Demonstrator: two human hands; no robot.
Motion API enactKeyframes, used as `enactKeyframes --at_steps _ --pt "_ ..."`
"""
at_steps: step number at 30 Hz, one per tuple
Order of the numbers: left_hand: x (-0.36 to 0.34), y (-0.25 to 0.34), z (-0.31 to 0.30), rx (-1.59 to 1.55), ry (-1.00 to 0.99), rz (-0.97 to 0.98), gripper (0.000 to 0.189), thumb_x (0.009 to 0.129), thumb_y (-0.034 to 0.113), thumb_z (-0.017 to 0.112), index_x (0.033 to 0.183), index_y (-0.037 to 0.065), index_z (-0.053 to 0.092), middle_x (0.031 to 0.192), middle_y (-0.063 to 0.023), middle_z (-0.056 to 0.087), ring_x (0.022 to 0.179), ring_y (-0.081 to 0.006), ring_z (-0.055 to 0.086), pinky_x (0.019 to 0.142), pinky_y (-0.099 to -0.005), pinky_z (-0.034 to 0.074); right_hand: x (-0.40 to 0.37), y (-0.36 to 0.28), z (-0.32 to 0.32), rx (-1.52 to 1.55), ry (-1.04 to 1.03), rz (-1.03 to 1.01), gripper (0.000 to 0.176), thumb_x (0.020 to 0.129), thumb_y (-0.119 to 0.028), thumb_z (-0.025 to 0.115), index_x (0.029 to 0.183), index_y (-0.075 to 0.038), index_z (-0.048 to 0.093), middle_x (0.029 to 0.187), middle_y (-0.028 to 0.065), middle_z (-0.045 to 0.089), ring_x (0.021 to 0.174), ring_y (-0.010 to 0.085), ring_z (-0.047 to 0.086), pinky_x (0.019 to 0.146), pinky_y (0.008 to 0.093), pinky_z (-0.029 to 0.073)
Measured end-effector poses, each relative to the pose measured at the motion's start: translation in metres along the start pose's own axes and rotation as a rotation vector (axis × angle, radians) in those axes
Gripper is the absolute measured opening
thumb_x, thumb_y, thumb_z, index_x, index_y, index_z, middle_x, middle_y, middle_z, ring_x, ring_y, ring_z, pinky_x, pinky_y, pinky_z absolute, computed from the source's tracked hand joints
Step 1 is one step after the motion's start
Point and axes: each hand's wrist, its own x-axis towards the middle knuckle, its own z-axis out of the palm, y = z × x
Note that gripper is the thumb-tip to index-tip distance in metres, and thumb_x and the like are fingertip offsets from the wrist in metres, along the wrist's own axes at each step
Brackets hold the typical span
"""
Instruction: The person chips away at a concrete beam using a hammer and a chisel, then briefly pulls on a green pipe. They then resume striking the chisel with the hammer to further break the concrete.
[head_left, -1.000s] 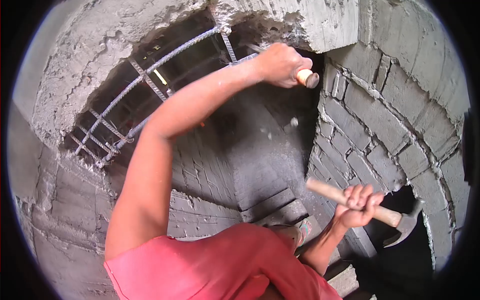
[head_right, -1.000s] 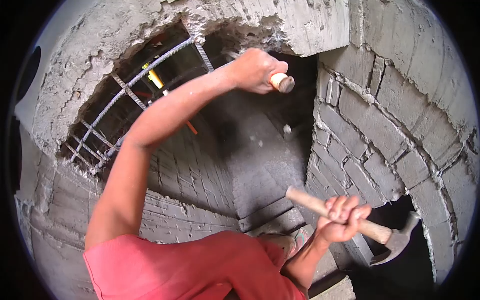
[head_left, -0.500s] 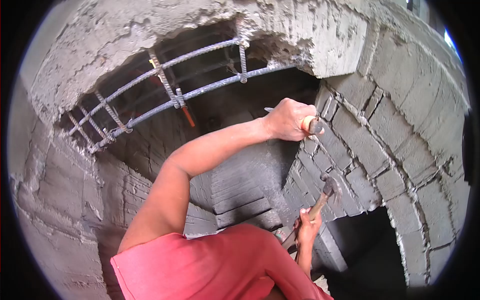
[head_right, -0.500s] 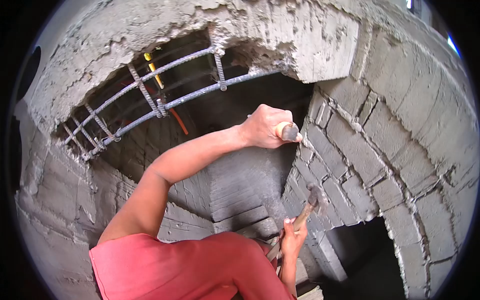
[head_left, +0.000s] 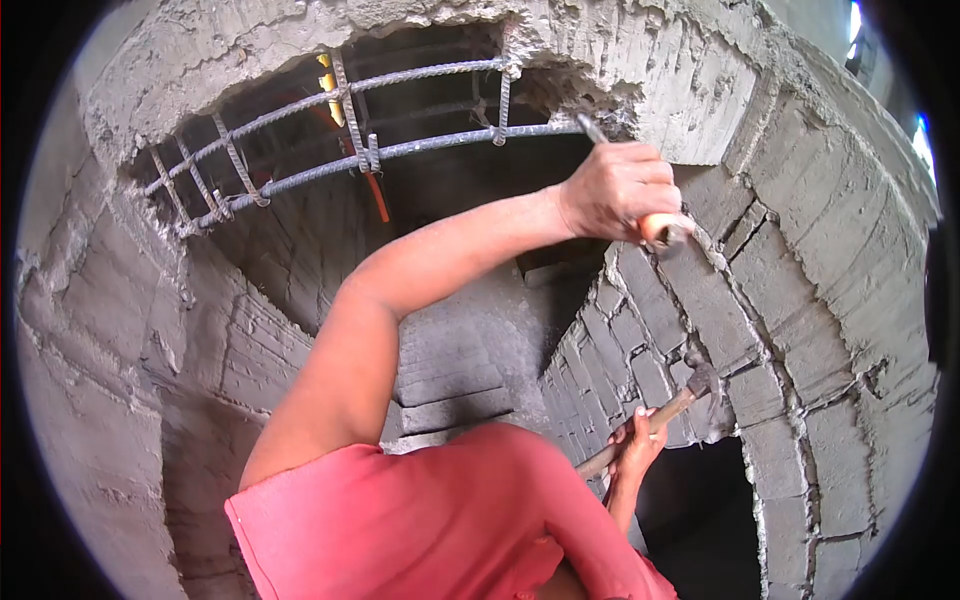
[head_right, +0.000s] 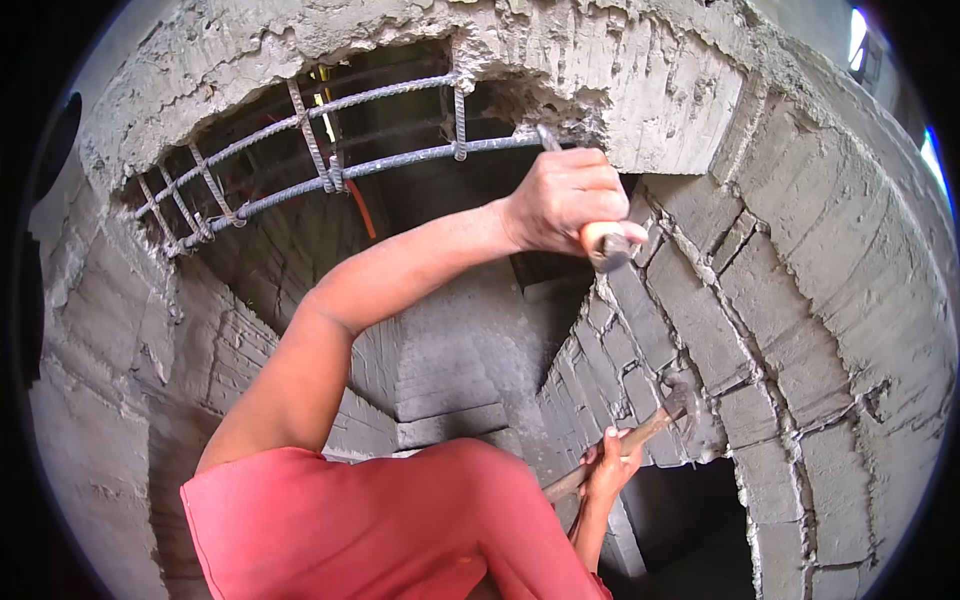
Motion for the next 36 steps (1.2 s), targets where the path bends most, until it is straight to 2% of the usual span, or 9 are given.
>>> enactKeyframes --at_steps 2,5,10,14,20,22,28,31,36 --pt "-0.004 -0.017 -0.006 0.079 -0.07 0.047 0.038 0.069 0.031 0.09 0.071 0.014 0.056 0.07 0.0005 0.058 0.061 -0.0198 0.054 0.054 -0.0345 0.042 0.008 -0.005 -0.008 0.018 0.016 0.016 0.028 0.093 -0.023 0.068 0.092 -0.011 0.043 0.062 0.0014 0.042 0.043 0.0135 0.047 0.038 0.0302 0.046" --pt "-0.008 -0.038 0.0 0.134 -0.13 0.139 0.04 0.073 0.035 0.086 0.069 0.014 0.053 0.065 0.0015 0.051 0.06 -0.0207 0.053 0.054 -0.0353 0.042 0.026 -0.009 -0.021 0.063 0.039 0.037 0.029 0.092 -0.022 0.069 0.093 -0.01 0.043 0.061 0.0016 0.042 0.042 0.0134 0.046 0.038 0.0302 0.045" --pt "-0.025 -0.028 0.015 0.307 -0.331 0.033 0.035 0.084 0.039 0.075 0.069 0.017 0.053 0.065 0.0004 0.05 0.061 -0.0209 0.056 0.056 -0.0365 0.043 0.032 -0.016 -0.038 0.091 0.026 0.046 0.031 0.092 -0.021 0.07 0.094 -0.01 0.042 0.06 0.0017 0.041 0.042 0.0131 0.045 0.038 0.0299 0.045" --pt "-0.043 -0.022 0.022 0.313 -0.365 -0.129 0.034 0.085 0.036 0.075 0.071 0.014 0.055 0.067 -0.0021 0.053 0.065 -0.0229 0.058 0.058 -0.0371 0.044 0.025 -0.019 -0.056 0.105 -0.019 0.036 0.029 0.092 -0.019 0.07 0.088 -0.01 0.042 0.059 0.0014 0.04 0.042 0.0128 0.045 0.039 0.0296 0.044" --pt "-0.079 -0.007 -0.001 0.416 -0.544 -0.16 0.037 0.084 0.033 0.076 0.068 0.012 0.05 0.066 -0.0036 0.05 0.064 -0.0243 0.053 0.06 -0.0389 0.041 0.027 -0.013 -0.076 0.147 -0.027 0.034 0.03 0.093 -0.021 0.068 0.087 -0.012 0.04 0.061 0.0002 0.039 0.043 0.0114 0.045 0.04 0.0293 0.046" --pt "-0.064 0.002 -0.001 0.398 -0.521 -0.168 0.039 0.082 0.034 0.079 0.068 0.011 0.05 0.064 -0.004 0.05 0.062 -0.0243 0.053 0.058 -0.0389 0.042 0.027 -0.014 -0.079 0.143 0.015 0.042 0.029 0.093 -0.021 0.068 0.086 -0.013 0.04 0.061 -0.0001 0.04 0.043 0.0115 0.046 0.039 0.0295 0.046" --pt "-0.016 0.037 0.029 0.134 -0.058 -0.299 0.042 0.073 0.025 0.09 0.065 0.01 0.052 0.058 -0.0045 0.049 0.05 -0.0223 0.052 0.045 -0.0358 0.041 0.021 -0.014 -0.083 0.162 0.029 0.036 0.029 0.092 -0.019 0.068 0.087 -0.013 0.04 0.063 0.0006 0.042 0.043 0.0122 0.046 0.04 0.0301 0.046" --pt "0.004 0.04 0.038 0.22 -0.103 -0.104 0.044 0.076 0.037 0.084 0.064 0.014 0.049 0.059 -0.0019 0.044 0.05 -0.0206 0.049 0.046 -0.0353 0.04 0.009 -0.014 -0.076 0.188 -0.047 -0.023 0.029 0.092 -0.013 0.065 0.108 -0.006 0.042 0.064 0.004 0.046 0.047 0.015 0.049 0.046 0.0334 0.049" --pt "0.035 0.025 0.048 0.236 -0.042 -0.024 0.04 0.076 0.041 0.078 0.068 0.016 0.047 0.061 -0.0006 0.043 0.053 -0.0206 0.052 0.047 -0.0367 0.041 0.005 -0.01 -0.067 0.1 -0.135 0.014 0.036 0.095 -0.026 0.065 0.115 -0.005 0.044 0.064 0.0024 0.046 0.045 0.0142 0.048 0.043 0.0308 0.045"
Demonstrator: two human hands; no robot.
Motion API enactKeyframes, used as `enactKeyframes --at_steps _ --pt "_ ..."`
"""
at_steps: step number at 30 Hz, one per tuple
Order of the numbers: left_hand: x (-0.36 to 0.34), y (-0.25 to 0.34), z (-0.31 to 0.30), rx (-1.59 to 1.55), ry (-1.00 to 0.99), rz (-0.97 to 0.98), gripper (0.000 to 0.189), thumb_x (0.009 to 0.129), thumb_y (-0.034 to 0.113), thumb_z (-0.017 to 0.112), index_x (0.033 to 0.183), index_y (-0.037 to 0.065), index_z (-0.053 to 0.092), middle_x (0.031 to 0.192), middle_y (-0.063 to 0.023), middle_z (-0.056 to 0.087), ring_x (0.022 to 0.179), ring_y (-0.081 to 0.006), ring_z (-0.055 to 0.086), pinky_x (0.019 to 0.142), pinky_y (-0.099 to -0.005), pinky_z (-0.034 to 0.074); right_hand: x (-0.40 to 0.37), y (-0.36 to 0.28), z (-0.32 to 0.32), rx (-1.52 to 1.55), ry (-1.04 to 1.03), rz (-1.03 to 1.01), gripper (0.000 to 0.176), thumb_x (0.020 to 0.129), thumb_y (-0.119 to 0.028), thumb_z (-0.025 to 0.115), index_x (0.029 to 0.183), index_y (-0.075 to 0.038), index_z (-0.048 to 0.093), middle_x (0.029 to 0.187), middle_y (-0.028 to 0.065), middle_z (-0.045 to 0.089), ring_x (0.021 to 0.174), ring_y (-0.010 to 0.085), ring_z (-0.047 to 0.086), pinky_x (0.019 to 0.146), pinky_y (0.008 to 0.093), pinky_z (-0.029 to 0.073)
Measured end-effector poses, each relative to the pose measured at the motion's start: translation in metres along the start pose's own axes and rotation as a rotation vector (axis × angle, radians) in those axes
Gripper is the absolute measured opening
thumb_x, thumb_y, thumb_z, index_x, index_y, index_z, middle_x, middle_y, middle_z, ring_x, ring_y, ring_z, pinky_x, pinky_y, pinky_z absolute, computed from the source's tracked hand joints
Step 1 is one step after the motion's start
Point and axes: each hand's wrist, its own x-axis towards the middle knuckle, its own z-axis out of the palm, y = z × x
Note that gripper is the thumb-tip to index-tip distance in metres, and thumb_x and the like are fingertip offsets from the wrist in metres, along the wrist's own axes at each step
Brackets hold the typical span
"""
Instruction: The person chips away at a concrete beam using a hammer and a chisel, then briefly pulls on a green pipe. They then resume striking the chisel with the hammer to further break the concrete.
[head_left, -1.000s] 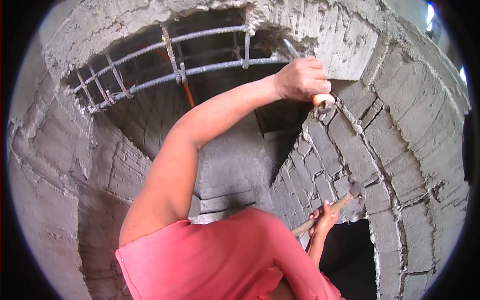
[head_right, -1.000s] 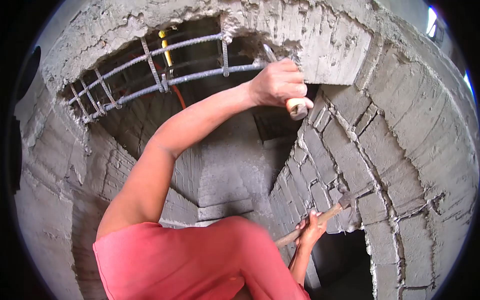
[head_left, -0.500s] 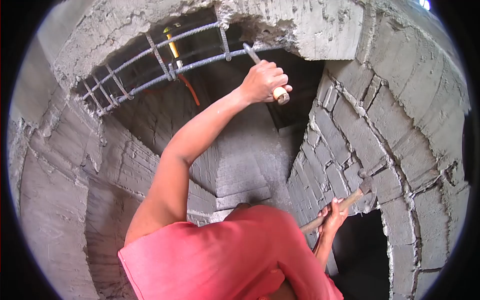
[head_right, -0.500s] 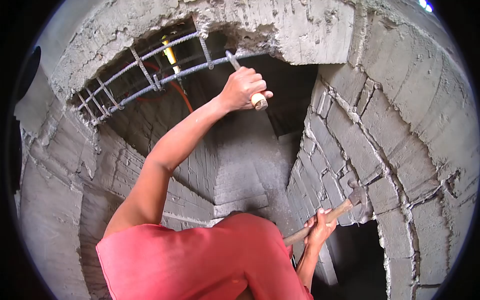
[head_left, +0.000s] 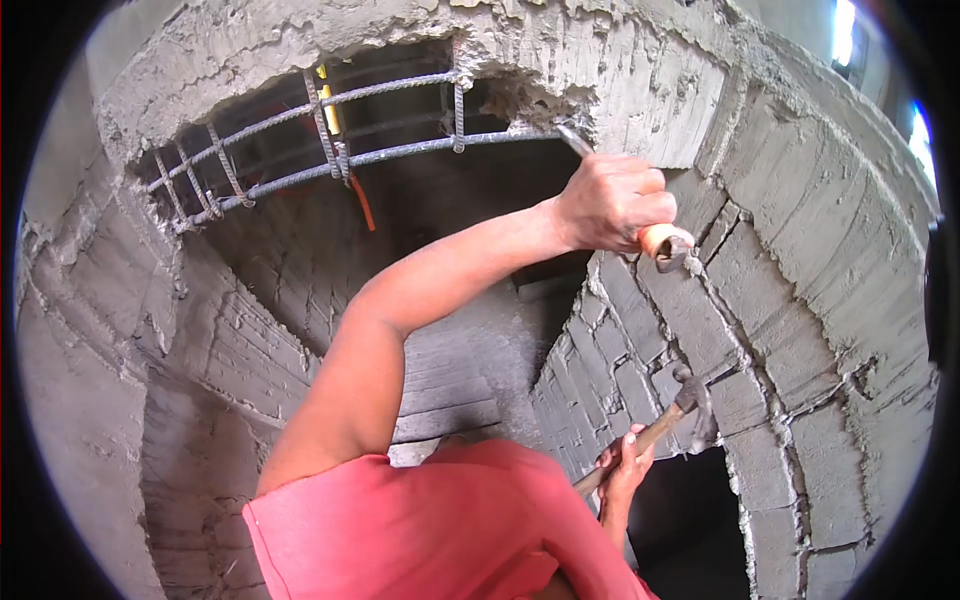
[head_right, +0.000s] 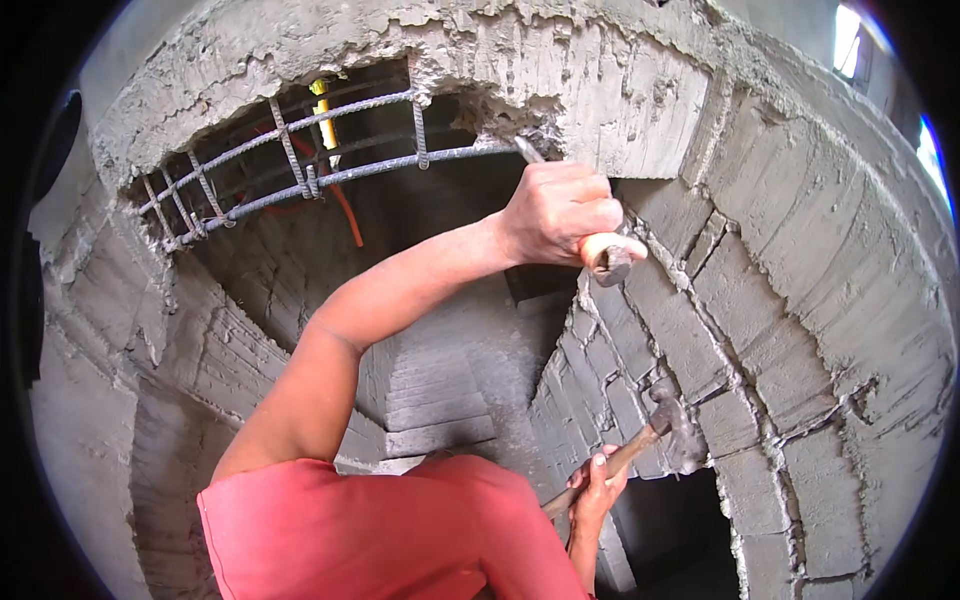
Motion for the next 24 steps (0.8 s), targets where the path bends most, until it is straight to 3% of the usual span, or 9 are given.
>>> enactKeyframes --at_steps 5,9,14,16,18,19,20,22,24 --pt "0.021 -0.034 -0.008 -0.006 0.096 0.057 0.039 0.075 0.039 0.082 0.068 0.015 0.051 0.062 -0.0011 0.047 0.053 -0.0215 0.053 0.047 -0.0363 0.041 -0.002 -0.004 0.02 -0.026 0.025 -0.015 0.035 0.1 -0.04 0.058 0.104 -0.008 0.046 0.062 0.003 0.044 0.043 0.0137 0.045 0.04 0.0303 0.044" --pt "0.021 -0.07 -0.008 -0.071 0.167 0.091 0.041 0.073 0.039 0.086 0.069 0.013 0.055 0.062 -0.003 0.046 0.052 -0.0235 0.052 0.046 -0.037 0.04 -0.006 -0.008 0.037 0.061 -0.061 -0.048 0.041 0.104 -0.052 0.045 0.106 -0.011 0.045 0.065 0.0034 0.044 0.044 0.0149 0.045 0.042 0.0313 0.044" --pt "0.022 -0.072 0.005 -0.051 0.224 -0.001 0.037 0.078 0.038 0.083 0.071 0.012 0.057 0.065 -0.0059 0.054 0.057 -0.0263 0.059 0.051 -0.0381 0.048 -0.002 -0.044 0.072 0.019 -0.154 -0.135 0.049 0.102 -0.056 0.046 0.11 -0.008 0.046 0.068 0.0054 0.049 0.048 0.0151 0.048 0.045 0.0313 0.045" --pt "0.028 -0.07 0.003 -0.029 0.238 -0.107 0.031 0.078 0.033 0.079 0.07 0.012 0.058 0.065 -0.0071 0.057 0.059 -0.0276 0.062 0.053 -0.0395 0.05 -0.002 -0.09 0.094 0.011 -0.162 -0.328 0.049 0.103 -0.056 0.044 0.112 -0.008 0.046 0.067 0.005 0.049 0.049 0.0143 0.048 0.045 0.0289 0.044" --pt "0.032 -0.074 0.008 0.0 0.283 -0.128 0.024 0.073 0.026 0.077 0.07 0.012 0.057 0.065 -0.0072 0.058 0.058 -0.0275 0.062 0.052 -0.0398 0.05 0.008 -0.137 0.094 0.332 -0.268 -0.512 0.055 0.097 -0.064 0.052 0.116 -0.012 0.05 0.075 0.0003 0.052 0.056 0.0122 0.049 0.05 0.0269 0.044" --pt "0.034 -0.073 0.008 0.009 0.279 -0.172 0.019 0.07 0.021 0.074 0.07 0.012 0.057 0.065 -0.0075 0.058 0.058 -0.0279 0.062 0.052 -0.0394 0.05 0.0 -0.174 0.113 0.221 -0.229 -0.837 0.057 0.093 -0.065 0.057 0.116 -0.013 0.051 0.077 -0.0003 0.052 0.061 0.0119 0.05 0.055 0.0259 0.045" --pt "0.036 -0.072 0.009 0.005 0.28 -0.171 0.019 0.07 0.021 0.074 0.07 0.012 0.057 0.065 -0.0075 0.058 0.058 -0.0279 0.062 0.052 -0.0394 0.05 -0.003 -0.216 0.113 0.18 -0.286 -1.108 0.066 0.087 -0.072 0.059 0.117 -0.013 0.057 0.082 0.0018 0.053 0.064 0.0159 0.05 0.056 0.0326 0.044" --pt "0.039 -0.073 0.011 -0.011 0.331 -0.197 0.02 0.07 0.022 0.074 0.069 0.012 0.057 0.065 -0.0073 0.058 0.057 -0.0278 0.062 0.052 -0.0392 0.05 -0.013 -0.283 0.112 0.33 -0.186 -1.507 0.066 0.086 -0.077 0.054 0.103 -0.014 0.062 0.079 0.0022 0.051 0.058 0.0165 0.049 0.057 0.0343 0.045" --pt "0.038 -0.077 0.016 0.021 0.325 -0.194 0.021 0.073 0.023 0.075 0.069 0.013 0.057 0.063 -0.0065 0.058 0.057 -0.0269 0.062 0.052 -0.0388 0.05 -0.02 -0.328 0.092 0.563 -0.298 -1.703 0.069 0.076 -0.089 0.052 0.081 -0.021 0.054 0.062 -0.0072 0.041 0.055 0.0105 0.043 0.058 0.0317 0.041"
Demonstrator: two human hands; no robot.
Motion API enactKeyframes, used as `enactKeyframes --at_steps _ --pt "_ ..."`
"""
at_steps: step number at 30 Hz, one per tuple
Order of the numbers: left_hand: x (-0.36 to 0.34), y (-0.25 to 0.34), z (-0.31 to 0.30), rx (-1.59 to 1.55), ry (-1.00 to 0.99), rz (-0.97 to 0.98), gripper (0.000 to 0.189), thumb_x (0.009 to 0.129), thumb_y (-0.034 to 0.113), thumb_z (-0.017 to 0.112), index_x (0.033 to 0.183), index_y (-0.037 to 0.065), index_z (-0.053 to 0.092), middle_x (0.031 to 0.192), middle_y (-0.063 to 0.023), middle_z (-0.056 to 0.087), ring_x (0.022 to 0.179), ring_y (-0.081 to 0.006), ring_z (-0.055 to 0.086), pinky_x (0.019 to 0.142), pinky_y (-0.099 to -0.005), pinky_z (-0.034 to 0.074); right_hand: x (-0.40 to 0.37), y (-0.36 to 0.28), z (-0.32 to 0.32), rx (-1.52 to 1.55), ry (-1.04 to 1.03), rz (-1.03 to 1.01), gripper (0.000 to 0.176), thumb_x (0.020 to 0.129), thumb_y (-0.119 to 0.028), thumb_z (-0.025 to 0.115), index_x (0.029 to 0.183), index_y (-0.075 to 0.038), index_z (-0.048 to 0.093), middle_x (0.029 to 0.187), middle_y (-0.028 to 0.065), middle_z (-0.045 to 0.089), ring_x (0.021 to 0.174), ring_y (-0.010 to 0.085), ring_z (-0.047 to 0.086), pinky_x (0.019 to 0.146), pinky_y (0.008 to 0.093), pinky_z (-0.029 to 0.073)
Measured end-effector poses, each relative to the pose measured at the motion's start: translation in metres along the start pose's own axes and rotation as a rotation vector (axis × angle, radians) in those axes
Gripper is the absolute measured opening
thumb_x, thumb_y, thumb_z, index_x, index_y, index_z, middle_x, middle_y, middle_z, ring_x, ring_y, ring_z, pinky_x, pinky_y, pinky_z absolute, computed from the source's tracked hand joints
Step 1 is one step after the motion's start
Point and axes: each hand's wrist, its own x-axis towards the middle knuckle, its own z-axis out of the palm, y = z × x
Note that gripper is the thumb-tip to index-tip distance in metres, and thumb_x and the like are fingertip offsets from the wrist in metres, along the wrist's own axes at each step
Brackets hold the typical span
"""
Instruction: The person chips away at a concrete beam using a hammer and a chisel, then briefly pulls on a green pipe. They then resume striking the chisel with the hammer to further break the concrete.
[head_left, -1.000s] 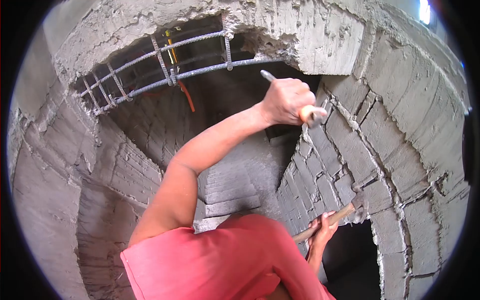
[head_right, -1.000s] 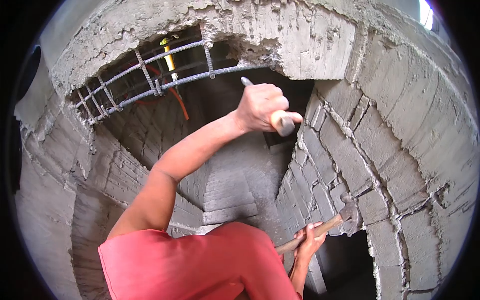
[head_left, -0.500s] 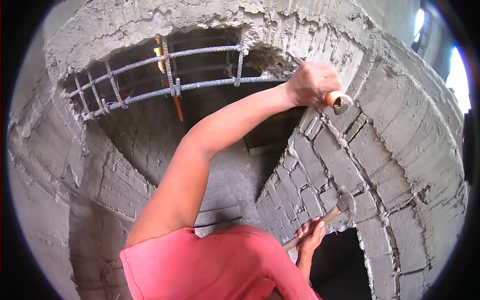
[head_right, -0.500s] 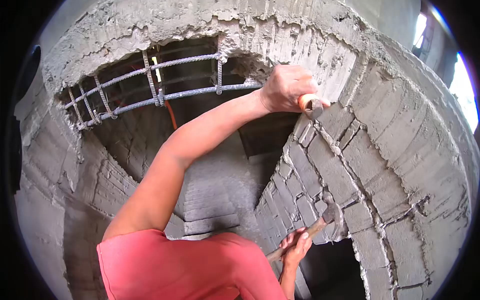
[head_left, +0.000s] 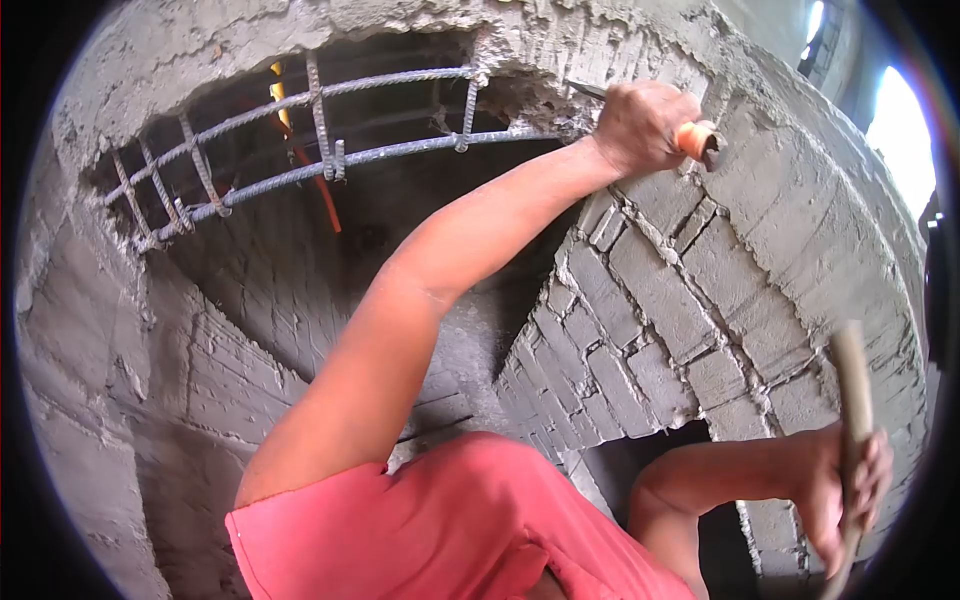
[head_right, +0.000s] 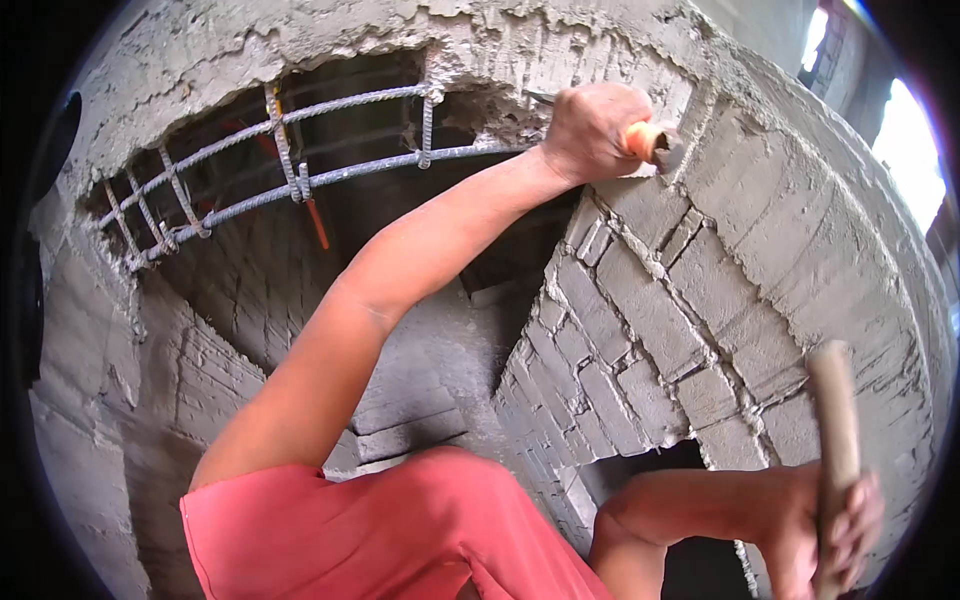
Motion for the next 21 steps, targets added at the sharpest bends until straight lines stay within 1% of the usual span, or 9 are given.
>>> enactKeyframes --at_steps 3,4,5,8,12,16,18,20,21 --pt "0.001 0.002 0.006 0.003 0.022 0.007 0.024 0.079 0.03 0.072 0.068 0.014 0.058 0.06 -0.0063 0.061 0.055 -0.0273 0.064 0.05 -0.0401 0.051 -0.057 0.032 -0.017 -0.289 -0.094 -0.156 0.065 0.087 -0.077 0.048 0.086 -0.014 0.063 0.074 0.0041 0.051 0.061 0.0181 0.047 0.057 0.0357 0.042" --pt "0.001 0.001 0.004 0.018 0.023 0.014 0.024 0.079 0.03 0.072 0.068 0.014 0.058 0.06 -0.0063 0.061 0.055 -0.0273 0.064 0.05 -0.0401 0.051 -0.1 0.057 0.018 -0.027 -0.159 0.217 0.062 0.088 -0.074 0.051 0.089 -0.014 0.063 0.071 0.0055 0.051 0.06 0.0203 0.048 0.056 0.0375 0.045" --pt "0.002 0.002 0.002 0.013 0.019 0.007 0.023 0.079 0.03 0.072 0.068 0.014 0.059 0.06 -0.0063 0.061 0.055 -0.0271 0.064 0.051 -0.0402 0.052 -0.162 0.079 0.04 0.15 0.23 0.504 0.056 0.088 -0.068 0.058 0.1 -0.014 0.06 0.068 0.0053 0.049 0.054 0.0195 0.048 0.051 0.0349 0.048" --pt "-0.002 0.006 0.004 0.017 -0.023 -0.017 0.019 0.078 0.03 0.073 0.071 0.015 0.063 0.06 -0.0058 0.061 0.058 -0.0266 0.065 0.053 -0.0402 0.052 -0.211 0.082 0.039 -0.002 0.124 1.447 0.047 0.095 -0.059 0.06 0.108 -0.015 0.05 0.068 0.0013 0.049 0.048 0.0136 0.046 0.043 0.0281 0.043" --pt "0.001 0.005 0.003 0.027 -0.005 0.04 0.031 0.082 0.029 0.075 0.066 0.012 0.054 0.059 -0.0069 0.056 0.053 -0.0271 0.061 0.048 -0.0388 0.048 -0.142 0.064 0.011 0.381 0.09 1.062 0.045 0.092 -0.06 0.063 0.106 -0.017 0.057 0.073 0.0005 0.05 0.054 0.0122 0.048 0.05 0.0272 0.045" --pt "0.008 0.003 0.004 0.08 -0.004 -0.099 0.027 0.079 0.033 0.074 0.069 0.013 0.058 0.06 -0.0063 0.06 0.056 -0.0273 0.064 0.05 -0.0398 0.05 -0.009 0.035 -0.002 -0.083 -0.042 0.075 0.044 0.09 -0.05 0.061 0.081 -0.007 0.055 0.065 0.0032 0.048 0.054 0.0181 0.048 0.052 0.0385 0.048" --pt "0.011 0.002 0.003 0.069 0.027 -0.084 0.027 0.079 0.032 0.074 0.071 0.013 0.058 0.062 -0.0066 0.06 0.057 -0.0278 0.064 0.049 -0.0399 0.05 0.028 0.038 -0.003 -0.048 0.16 -0.252 0.074 0.083 -0.088 0.038 0.06 -0.018 0.045 0.049 -0.0059 0.036 0.047 0.0133 0.044 0.053 0.0329 0.044" --pt "0.007 0.0 0.004 0.071 0.009 -0.066 0.025 0.078 0.031 0.074 0.072 0.013 0.058 0.064 -0.0066 0.061 0.057 -0.0281 0.065 0.049 -0.0399 0.05 -0.041 0.057 -0.034 -0.274 -0.21 -0.032 0.046 0.094 -0.05 0.049 0.073 -0.01 0.052 0.062 0.0038 0.048 0.061 0.0206 0.054 0.065 0.0369 0.052" --pt "0.008 0.0 0.003 0.059 0.02 -0.06 0.025 0.078 0.027 0.075 0.07 0.012 0.056 0.063 -0.0077 0.06 0.057 -0.0291 0.063 0.049 -0.0399 0.049 -0.114 0.091 0.001 0.189 0.028 0.274 0.041 0.101 -0.039 0.05 0.074 -0.008 0.053 0.064 0.0048 0.052 0.062 0.0188 0.056 0.064 0.0356 0.053"
